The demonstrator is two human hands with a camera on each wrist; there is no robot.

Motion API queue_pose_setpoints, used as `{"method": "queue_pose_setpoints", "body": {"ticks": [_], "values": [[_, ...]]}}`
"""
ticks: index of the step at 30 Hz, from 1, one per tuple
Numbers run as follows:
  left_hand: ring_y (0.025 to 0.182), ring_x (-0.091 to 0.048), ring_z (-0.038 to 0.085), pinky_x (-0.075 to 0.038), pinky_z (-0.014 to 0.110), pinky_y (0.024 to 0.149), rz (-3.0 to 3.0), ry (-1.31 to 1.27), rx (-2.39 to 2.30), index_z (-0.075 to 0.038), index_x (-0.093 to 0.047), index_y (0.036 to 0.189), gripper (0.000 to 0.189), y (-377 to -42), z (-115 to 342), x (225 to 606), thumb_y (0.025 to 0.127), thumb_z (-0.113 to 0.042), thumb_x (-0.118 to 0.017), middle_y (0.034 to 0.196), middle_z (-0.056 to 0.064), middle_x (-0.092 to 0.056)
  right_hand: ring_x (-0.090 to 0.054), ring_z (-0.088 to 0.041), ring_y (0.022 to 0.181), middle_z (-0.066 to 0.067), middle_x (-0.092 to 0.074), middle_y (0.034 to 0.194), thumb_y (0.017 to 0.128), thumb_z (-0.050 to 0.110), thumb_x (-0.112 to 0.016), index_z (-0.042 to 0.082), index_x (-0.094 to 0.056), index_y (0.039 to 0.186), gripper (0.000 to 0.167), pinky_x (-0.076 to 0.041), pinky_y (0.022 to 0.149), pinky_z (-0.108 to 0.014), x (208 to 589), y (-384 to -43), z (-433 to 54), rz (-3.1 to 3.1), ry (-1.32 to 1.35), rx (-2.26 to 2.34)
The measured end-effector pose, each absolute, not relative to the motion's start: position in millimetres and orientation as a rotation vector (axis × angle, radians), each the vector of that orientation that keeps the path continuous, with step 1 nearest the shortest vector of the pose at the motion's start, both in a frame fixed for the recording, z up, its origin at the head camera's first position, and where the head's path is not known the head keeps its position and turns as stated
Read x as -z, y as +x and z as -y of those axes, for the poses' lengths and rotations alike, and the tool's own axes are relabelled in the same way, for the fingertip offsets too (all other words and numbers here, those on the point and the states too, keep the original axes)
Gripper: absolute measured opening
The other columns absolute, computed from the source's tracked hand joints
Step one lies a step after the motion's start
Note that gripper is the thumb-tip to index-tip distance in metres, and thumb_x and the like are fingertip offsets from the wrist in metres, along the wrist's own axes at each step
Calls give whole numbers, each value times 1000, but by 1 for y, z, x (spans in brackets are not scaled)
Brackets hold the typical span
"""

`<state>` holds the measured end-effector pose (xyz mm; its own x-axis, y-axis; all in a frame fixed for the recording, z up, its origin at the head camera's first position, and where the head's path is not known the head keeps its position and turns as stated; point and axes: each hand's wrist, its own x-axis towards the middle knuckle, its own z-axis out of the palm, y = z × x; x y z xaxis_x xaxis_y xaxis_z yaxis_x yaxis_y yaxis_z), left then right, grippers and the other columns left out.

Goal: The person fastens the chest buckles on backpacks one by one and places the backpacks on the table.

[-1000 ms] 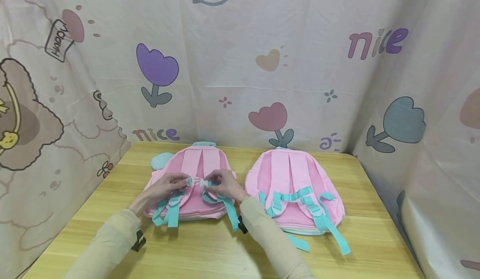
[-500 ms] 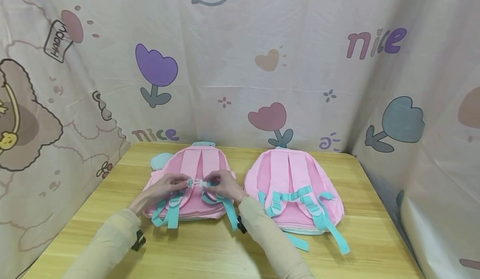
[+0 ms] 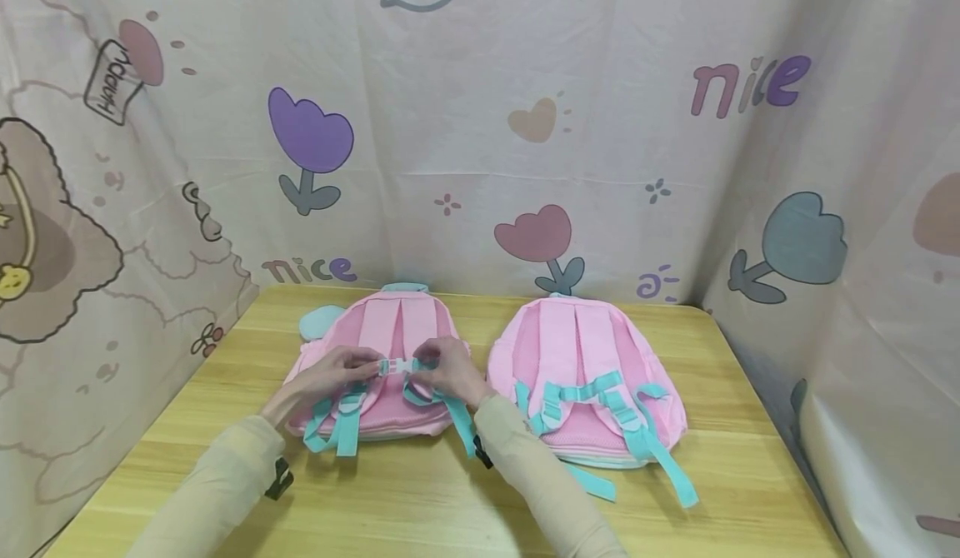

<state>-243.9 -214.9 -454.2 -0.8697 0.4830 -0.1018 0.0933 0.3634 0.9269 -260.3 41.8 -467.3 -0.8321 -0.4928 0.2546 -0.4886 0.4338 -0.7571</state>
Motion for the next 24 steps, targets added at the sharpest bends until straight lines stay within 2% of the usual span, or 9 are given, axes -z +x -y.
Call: {"method": "queue_pose_setpoints", "body": {"ticks": [4,10,17,21,24], "values": [[90,-63,6,-51,20,83,-2302,515,-1487,3,-64,124,35,-244,214,455,102,-24,-60,110,14,-72,-63,-13,85,-7,-75,95,78,16,-87,6,-77,97,24,-54,80,-26,467,-261,-42,-2710,-875,1352],[80,-58,6,-49,21,76,-2361,549,-1472,6,-65,114,28,-245,207,459,101,-18,-61,102,21,-72,-63,-9,81,-6,-75,93,77,13,-87,6,-77,97,24,-53,78,-21,468,-260,-41,-2720,-941,1349],[72,-55,4,-47,19,70,-2330,547,-1511,8,-63,109,26,-245,207,461,101,-16,-60,85,4,-69,-62,-6,79,-5,-75,93,78,14,-87,7,-76,97,23,-53,76,-19,465,-256,-40,-2681,-959,1376],[72,-56,4,-47,19,70,-2318,550,-1508,8,-64,110,27,-246,209,460,101,-17,-61,87,4,-70,-61,-8,81,-4,-75,94,78,16,-87,8,-75,97,24,-52,78,-20,464,-256,-41,-2658,-937,1356],[74,-57,5,-48,20,71,-2330,558,-1484,6,-66,111,26,-246,211,459,101,-18,-61,91,9,-71,-62,-10,86,-3,-74,97,79,19,-86,10,-74,100,25,-52,81,-22,464,-257,-41,-2637,-940,1321]]}}
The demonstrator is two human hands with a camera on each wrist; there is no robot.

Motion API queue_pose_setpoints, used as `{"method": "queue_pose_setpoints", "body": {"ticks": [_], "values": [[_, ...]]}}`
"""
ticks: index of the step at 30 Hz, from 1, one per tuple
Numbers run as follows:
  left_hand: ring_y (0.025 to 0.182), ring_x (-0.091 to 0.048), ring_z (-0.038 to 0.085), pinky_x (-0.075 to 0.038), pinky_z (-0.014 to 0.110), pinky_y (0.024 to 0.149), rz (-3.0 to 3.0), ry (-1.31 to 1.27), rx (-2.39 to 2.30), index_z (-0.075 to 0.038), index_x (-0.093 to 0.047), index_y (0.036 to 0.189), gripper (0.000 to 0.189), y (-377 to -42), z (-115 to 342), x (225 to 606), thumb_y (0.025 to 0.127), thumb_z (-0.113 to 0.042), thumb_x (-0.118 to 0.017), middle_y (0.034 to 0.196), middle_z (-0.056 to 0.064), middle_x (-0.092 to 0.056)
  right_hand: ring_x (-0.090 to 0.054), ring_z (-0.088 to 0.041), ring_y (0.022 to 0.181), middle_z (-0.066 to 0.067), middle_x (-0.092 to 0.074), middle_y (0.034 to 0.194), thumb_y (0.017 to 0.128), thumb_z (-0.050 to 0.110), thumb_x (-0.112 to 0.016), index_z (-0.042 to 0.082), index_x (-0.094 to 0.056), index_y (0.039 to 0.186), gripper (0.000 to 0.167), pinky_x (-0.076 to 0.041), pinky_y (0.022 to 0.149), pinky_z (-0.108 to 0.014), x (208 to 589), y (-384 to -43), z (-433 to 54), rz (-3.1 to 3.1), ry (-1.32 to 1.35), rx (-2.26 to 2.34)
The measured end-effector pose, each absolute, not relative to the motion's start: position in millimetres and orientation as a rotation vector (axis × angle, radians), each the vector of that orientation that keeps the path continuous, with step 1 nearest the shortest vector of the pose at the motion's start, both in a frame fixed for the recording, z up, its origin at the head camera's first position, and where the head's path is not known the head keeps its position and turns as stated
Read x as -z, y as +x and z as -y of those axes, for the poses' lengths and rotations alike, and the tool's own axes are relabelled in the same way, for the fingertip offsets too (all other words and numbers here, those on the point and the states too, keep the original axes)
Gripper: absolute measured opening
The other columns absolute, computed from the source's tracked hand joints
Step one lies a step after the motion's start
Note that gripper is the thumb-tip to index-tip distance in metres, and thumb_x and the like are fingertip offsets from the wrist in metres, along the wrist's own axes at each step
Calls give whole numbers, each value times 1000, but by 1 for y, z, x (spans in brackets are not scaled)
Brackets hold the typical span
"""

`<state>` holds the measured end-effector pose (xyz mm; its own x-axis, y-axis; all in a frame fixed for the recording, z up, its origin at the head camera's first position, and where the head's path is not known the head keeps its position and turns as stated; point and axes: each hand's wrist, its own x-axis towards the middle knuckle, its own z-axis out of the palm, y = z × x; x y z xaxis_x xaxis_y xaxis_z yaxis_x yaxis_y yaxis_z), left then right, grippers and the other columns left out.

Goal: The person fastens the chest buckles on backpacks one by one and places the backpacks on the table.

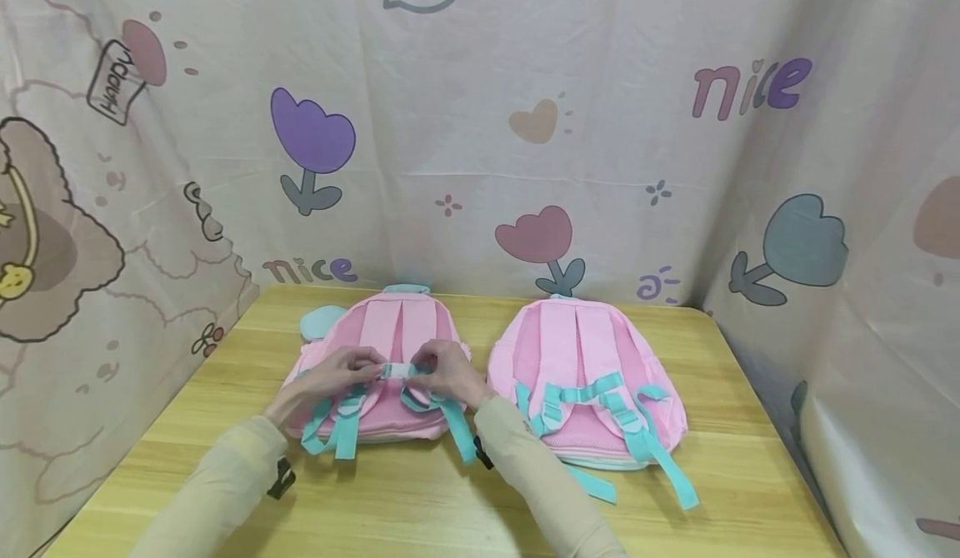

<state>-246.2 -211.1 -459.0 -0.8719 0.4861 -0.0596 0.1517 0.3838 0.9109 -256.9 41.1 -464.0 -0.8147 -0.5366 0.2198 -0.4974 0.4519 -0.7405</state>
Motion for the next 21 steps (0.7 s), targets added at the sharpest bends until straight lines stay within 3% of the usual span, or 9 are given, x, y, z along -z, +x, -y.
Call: {"method": "queue_pose_setpoints", "body": {"ticks": [10,15,21], "values": [[85,-60,7,-51,21,79,-2355,577,-1379,5,-68,117,30,-245,216,452,101,-19,-60,106,22,-71,-63,-17,104,-3,-76,106,86,26,-81,10,-76,108,28,-47,97,-32,461,-258,-50,-2598,-1124,1170],[97,-62,12,-52,25,88,-2412,589,-1306,1,-68,122,33,-242,217,447,103,-24,-58,114,17,-72,-60,-25,114,-10,-71,118,92,24,-73,4,-72,117,32,-46,104,-46,455,-253,-62,-2515,-1152,1214],[115,-63,26,-51,41,101,-2589,550,-1230,-3,-65,129,37,-237,224,439,104,-29,-56,125,15,-70,-57,-35,126,-16,-65,129,97,22,-65,1,-66,125,35,-43,109,-56,445,-246,-94,-2665,-1157,1147]]}}
